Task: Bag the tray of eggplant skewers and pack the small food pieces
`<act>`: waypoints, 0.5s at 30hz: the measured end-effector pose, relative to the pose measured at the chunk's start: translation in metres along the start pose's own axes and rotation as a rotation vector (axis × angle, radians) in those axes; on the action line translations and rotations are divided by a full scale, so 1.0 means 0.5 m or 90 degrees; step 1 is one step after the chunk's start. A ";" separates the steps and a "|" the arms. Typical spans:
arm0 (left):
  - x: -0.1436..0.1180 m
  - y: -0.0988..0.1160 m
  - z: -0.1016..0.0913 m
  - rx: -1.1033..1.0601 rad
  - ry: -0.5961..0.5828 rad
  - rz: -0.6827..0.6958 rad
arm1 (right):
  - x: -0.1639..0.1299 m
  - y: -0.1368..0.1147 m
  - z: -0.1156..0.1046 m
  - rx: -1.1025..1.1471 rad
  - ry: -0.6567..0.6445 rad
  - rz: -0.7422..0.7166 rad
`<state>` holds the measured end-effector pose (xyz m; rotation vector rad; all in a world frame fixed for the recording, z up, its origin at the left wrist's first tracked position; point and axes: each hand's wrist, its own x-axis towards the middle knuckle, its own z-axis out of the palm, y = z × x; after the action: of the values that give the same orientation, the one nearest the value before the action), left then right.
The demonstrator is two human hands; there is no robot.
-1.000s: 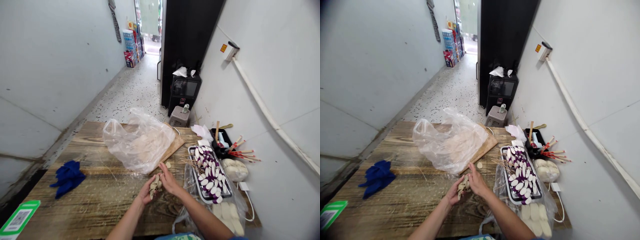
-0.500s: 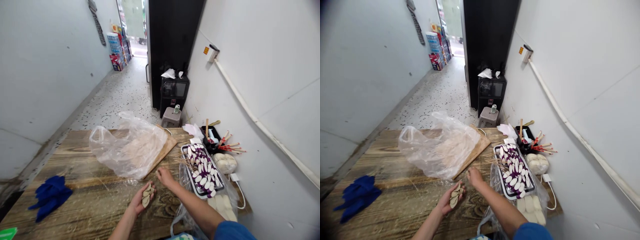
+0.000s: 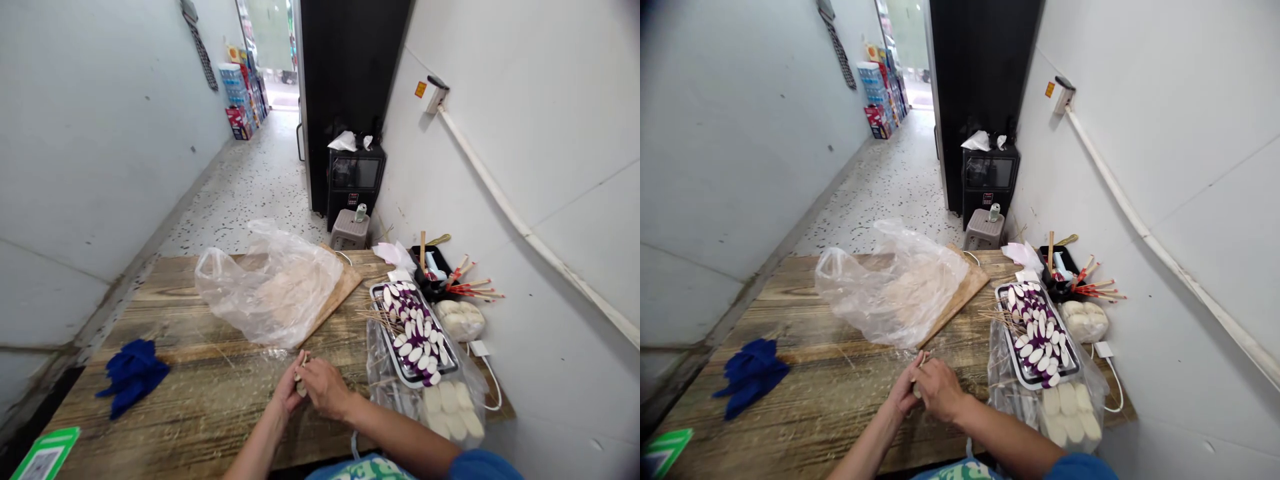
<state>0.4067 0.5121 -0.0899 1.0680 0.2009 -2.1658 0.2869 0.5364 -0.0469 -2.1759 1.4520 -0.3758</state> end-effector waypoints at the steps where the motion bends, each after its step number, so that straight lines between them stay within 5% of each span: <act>1: -0.003 0.006 -0.007 -0.009 0.005 -0.007 | 0.008 0.019 -0.006 0.005 0.003 0.032; 7: -0.033 0.024 -0.027 0.004 0.036 -0.047 | 0.109 0.136 -0.008 -0.052 0.015 0.306; 15: -0.041 0.021 -0.002 0.153 0.067 -0.058 | 0.151 0.151 -0.010 -0.052 -0.072 0.432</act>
<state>0.4229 0.5155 -0.0735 1.3318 0.0369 -2.2583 0.2553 0.4423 -0.0867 -1.5889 2.0363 0.0494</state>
